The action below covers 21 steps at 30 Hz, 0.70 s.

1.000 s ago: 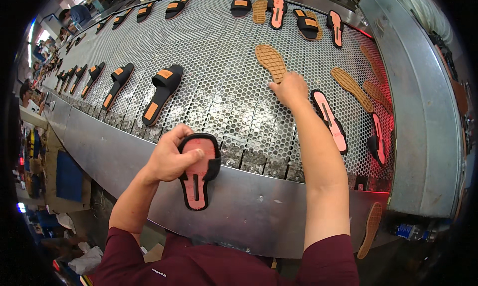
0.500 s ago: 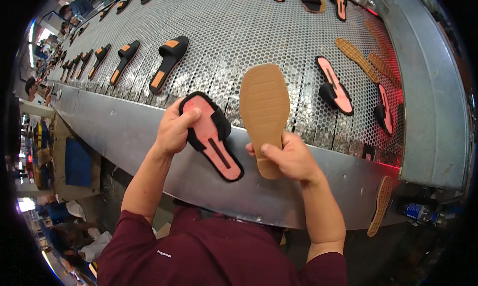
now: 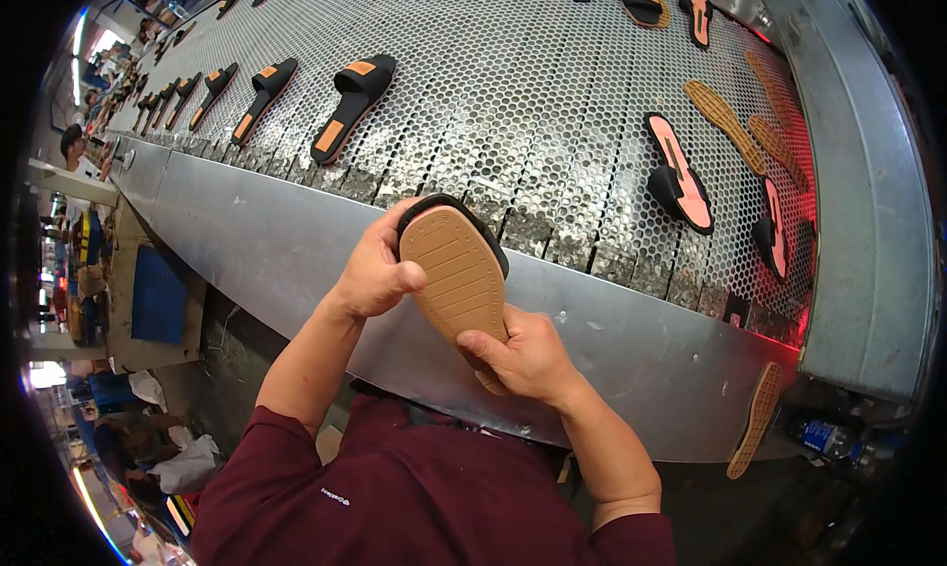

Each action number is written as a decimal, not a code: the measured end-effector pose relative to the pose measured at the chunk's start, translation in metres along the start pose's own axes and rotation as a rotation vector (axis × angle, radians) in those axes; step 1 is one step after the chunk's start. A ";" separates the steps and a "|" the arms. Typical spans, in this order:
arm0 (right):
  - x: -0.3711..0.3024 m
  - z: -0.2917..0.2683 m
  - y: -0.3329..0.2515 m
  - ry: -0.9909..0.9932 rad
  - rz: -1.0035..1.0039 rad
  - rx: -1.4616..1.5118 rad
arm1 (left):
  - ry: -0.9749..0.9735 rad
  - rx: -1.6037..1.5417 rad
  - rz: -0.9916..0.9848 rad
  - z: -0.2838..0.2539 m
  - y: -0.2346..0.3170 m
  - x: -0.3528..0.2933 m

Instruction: The person is assembling slides by attaching the top strap to the footbed on a conveyor belt.

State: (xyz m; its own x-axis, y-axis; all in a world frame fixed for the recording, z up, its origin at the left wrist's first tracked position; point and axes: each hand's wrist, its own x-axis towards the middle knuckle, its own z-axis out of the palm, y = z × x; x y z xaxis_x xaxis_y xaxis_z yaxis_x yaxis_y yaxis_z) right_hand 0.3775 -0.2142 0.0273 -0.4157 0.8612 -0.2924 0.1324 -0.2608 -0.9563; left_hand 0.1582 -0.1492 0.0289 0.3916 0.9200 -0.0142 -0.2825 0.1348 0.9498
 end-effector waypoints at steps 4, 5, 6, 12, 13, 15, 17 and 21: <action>-0.002 -0.006 0.005 -0.019 -0.018 -0.044 | 0.024 0.069 -0.012 0.012 0.005 0.000; -0.003 -0.007 0.003 -0.033 0.016 -0.037 | 0.036 0.085 -0.019 0.014 0.005 -0.001; -0.003 -0.008 0.005 -0.024 0.005 -0.035 | 0.033 0.094 -0.014 0.016 0.005 -0.001; -0.007 -0.011 0.009 -0.019 0.019 0.026 | 0.033 0.120 0.011 0.026 0.001 -0.002; -0.008 -0.012 0.008 -0.022 0.029 0.021 | 0.037 0.117 0.012 0.028 0.000 -0.003; -0.009 -0.014 0.008 -0.028 0.048 0.021 | 0.042 0.115 0.016 0.032 0.000 -0.003; -0.010 -0.016 0.009 -0.036 0.065 0.033 | 0.044 0.118 0.022 0.037 0.000 -0.004; -0.012 -0.019 0.010 -0.033 0.017 -0.020 | 0.038 0.169 -0.007 0.042 0.002 -0.005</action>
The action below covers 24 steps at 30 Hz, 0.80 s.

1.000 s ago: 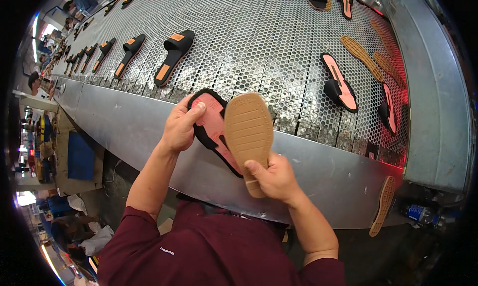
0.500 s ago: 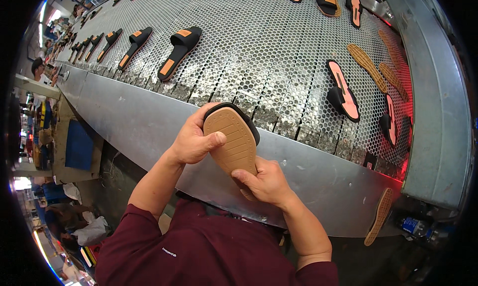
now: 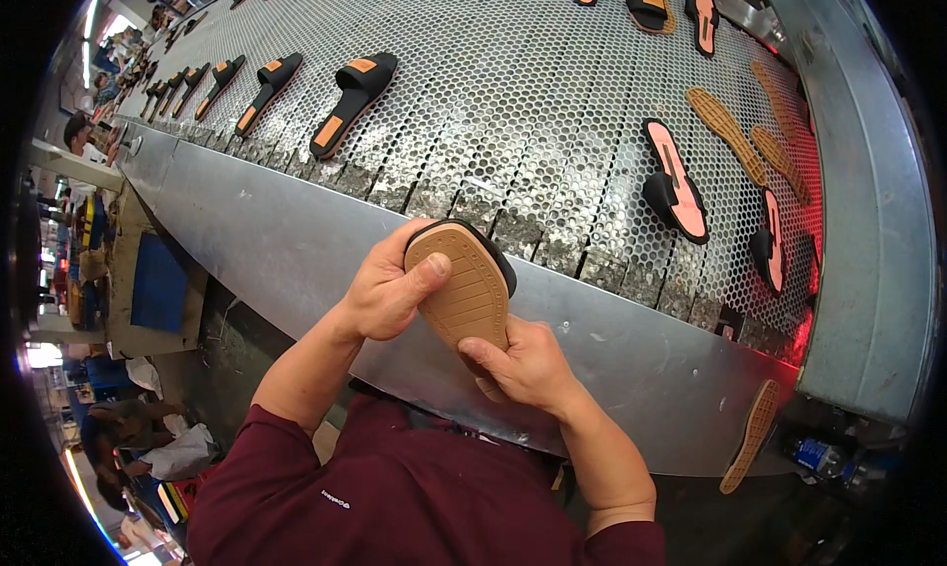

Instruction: The person is assembling slides by attaching the top strap to the footbed on a conveyor belt.

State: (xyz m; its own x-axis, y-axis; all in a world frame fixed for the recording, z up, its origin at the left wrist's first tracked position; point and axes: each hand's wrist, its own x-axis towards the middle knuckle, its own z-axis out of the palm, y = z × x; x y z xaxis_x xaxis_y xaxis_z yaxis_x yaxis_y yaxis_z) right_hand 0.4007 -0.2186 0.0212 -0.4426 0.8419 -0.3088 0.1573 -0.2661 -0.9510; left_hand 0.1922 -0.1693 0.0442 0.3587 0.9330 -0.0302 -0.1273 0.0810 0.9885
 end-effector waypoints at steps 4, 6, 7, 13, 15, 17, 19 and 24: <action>-0.002 -0.003 0.003 -0.009 -0.019 -0.039 | 0.026 0.020 -0.009 0.008 0.004 -0.004; -0.003 -0.004 0.000 -0.020 0.013 -0.043 | 0.042 0.041 -0.016 0.011 0.006 -0.005; -0.003 -0.004 0.000 -0.018 0.013 -0.056 | 0.045 0.056 -0.031 0.011 0.007 -0.005; -0.006 -0.008 0.004 -0.035 -0.014 -0.094 | 0.040 0.218 -0.097 0.010 0.030 0.002; -0.006 -0.009 0.004 -0.053 0.004 -0.118 | 0.063 0.274 -0.096 0.013 0.032 0.002; -0.008 -0.012 0.003 -0.063 0.047 -0.135 | 0.086 0.267 -0.097 0.015 0.028 0.001; -0.010 -0.015 0.002 -0.072 0.076 -0.125 | 0.108 0.229 -0.098 0.016 0.024 -0.001; -0.023 -0.041 -0.004 -0.108 0.033 -0.360 | 0.259 0.112 -0.112 0.022 0.007 -0.005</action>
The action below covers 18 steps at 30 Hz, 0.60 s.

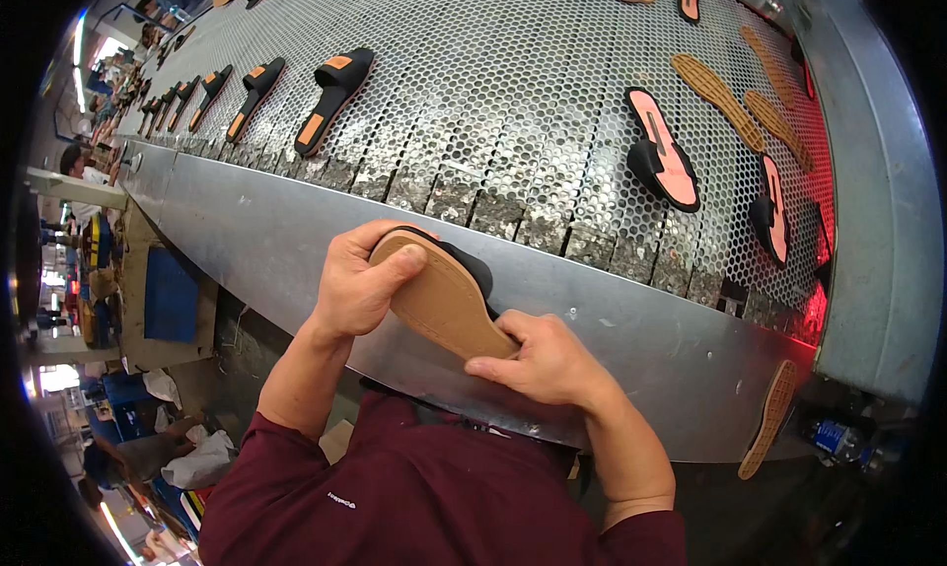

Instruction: The person is assembling slides by attaching the top strap to the footbed on a conveyor belt.

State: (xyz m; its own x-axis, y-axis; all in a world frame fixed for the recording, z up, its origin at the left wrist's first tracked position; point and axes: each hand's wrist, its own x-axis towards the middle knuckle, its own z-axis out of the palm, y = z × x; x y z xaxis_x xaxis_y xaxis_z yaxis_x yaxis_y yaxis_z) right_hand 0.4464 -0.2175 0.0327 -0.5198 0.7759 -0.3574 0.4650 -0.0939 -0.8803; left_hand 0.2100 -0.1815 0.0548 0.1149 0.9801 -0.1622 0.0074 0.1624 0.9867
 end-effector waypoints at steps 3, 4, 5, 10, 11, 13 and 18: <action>-0.012 -0.013 0.019 0.011 0.064 0.195 | 0.136 -0.011 -0.050 -0.006 -0.015 -0.004; -0.015 -0.015 0.034 0.058 0.090 0.373 | 0.166 -0.024 -0.074 -0.005 -0.023 -0.005; -0.019 -0.017 0.046 0.108 0.108 0.551 | 0.197 -0.037 -0.100 -0.004 -0.030 -0.005; -0.027 -0.030 0.053 0.276 0.091 0.721 | -0.028 0.895 0.643 0.020 -0.023 -0.012; -0.029 -0.029 0.050 0.259 0.078 0.691 | -0.211 0.875 0.698 0.036 -0.012 -0.012; -0.027 -0.027 0.039 0.213 0.040 0.621 | -0.343 0.954 0.691 0.074 -0.008 -0.017; -0.029 -0.017 0.059 0.422 -0.068 0.631 | -0.343 0.904 0.610 0.089 -0.030 -0.001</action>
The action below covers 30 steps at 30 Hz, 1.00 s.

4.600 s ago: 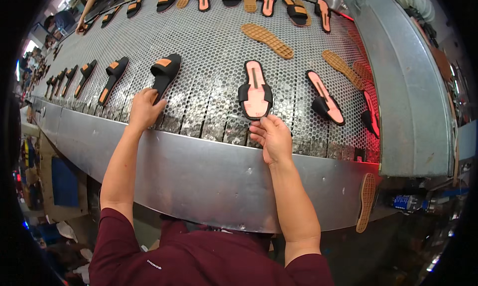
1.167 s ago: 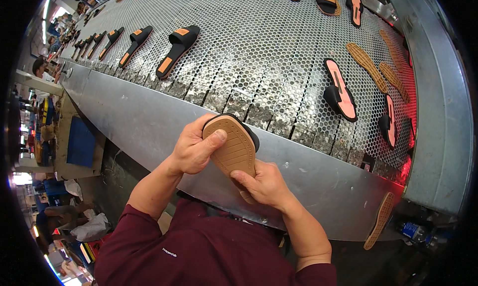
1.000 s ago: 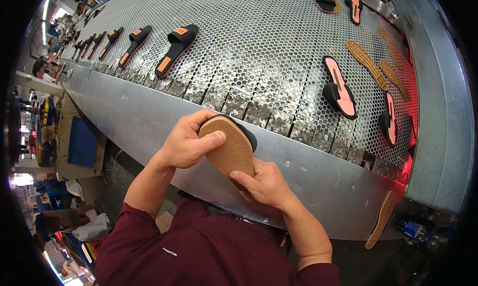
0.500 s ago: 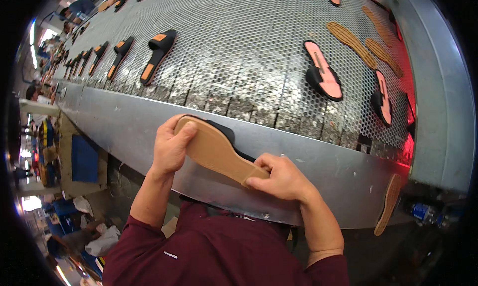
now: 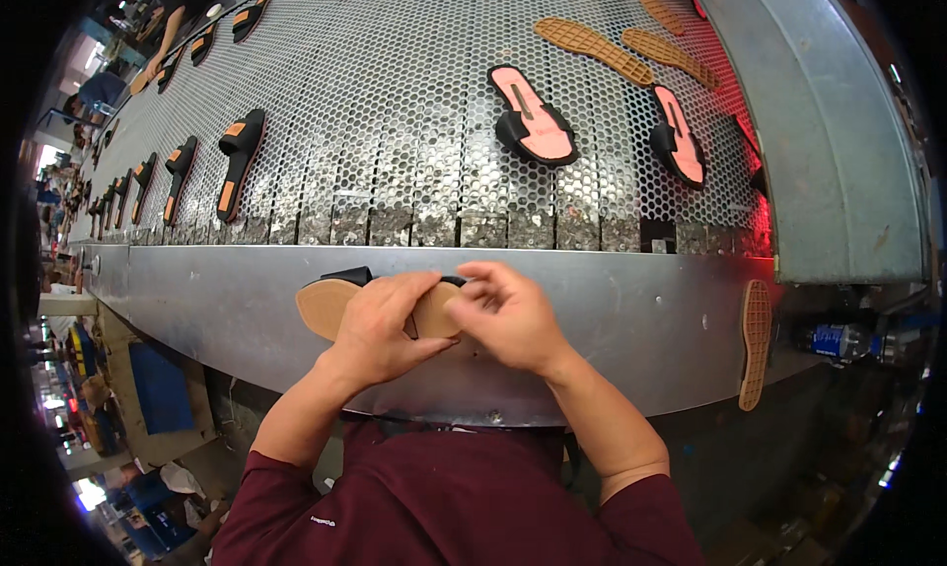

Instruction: The person is assembling slides by attaching the top strap to the footbed on a conveyor belt.

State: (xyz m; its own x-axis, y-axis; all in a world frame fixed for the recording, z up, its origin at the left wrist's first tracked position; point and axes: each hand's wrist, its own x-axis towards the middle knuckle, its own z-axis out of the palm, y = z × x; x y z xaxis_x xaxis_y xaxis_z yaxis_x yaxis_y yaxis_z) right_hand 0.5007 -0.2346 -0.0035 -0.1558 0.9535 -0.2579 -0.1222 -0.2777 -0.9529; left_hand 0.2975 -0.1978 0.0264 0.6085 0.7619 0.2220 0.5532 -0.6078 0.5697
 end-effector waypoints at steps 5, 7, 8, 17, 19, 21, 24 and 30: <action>0.005 -0.008 0.019 0.053 0.076 0.157 | 0.045 -0.089 -0.012 0.000 -0.001 0.000; 0.007 -0.003 0.021 -0.035 0.025 0.221 | 0.050 -0.101 0.008 0.002 -0.002 0.001; 0.004 -0.003 0.016 -0.045 0.042 0.236 | 0.043 -0.113 0.005 0.003 -0.002 0.001; -0.003 -0.006 0.017 -0.042 0.054 0.352 | -0.002 -0.063 0.017 0.007 0.007 0.004; -0.005 -0.007 0.016 -0.030 0.062 0.360 | -0.008 -0.064 0.017 0.008 0.010 0.005; -0.007 -0.008 0.016 -0.017 0.060 0.362 | -0.005 -0.062 0.026 0.010 0.012 0.006; -0.009 -0.010 0.018 -0.003 0.053 0.343 | 0.005 -0.068 0.042 0.011 0.015 0.007; -0.017 -0.015 0.003 -0.055 0.029 0.290 | 0.019 -0.046 0.069 0.018 0.018 0.010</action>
State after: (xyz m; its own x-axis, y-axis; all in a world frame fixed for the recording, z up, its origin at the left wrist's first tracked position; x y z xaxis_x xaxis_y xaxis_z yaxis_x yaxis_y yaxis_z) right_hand 0.5179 -0.2497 -0.0041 -0.2152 0.9391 -0.2680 -0.3906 -0.3343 -0.8577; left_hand 0.3235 -0.2050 0.0248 0.6332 0.7229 0.2765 0.4834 -0.6484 0.5881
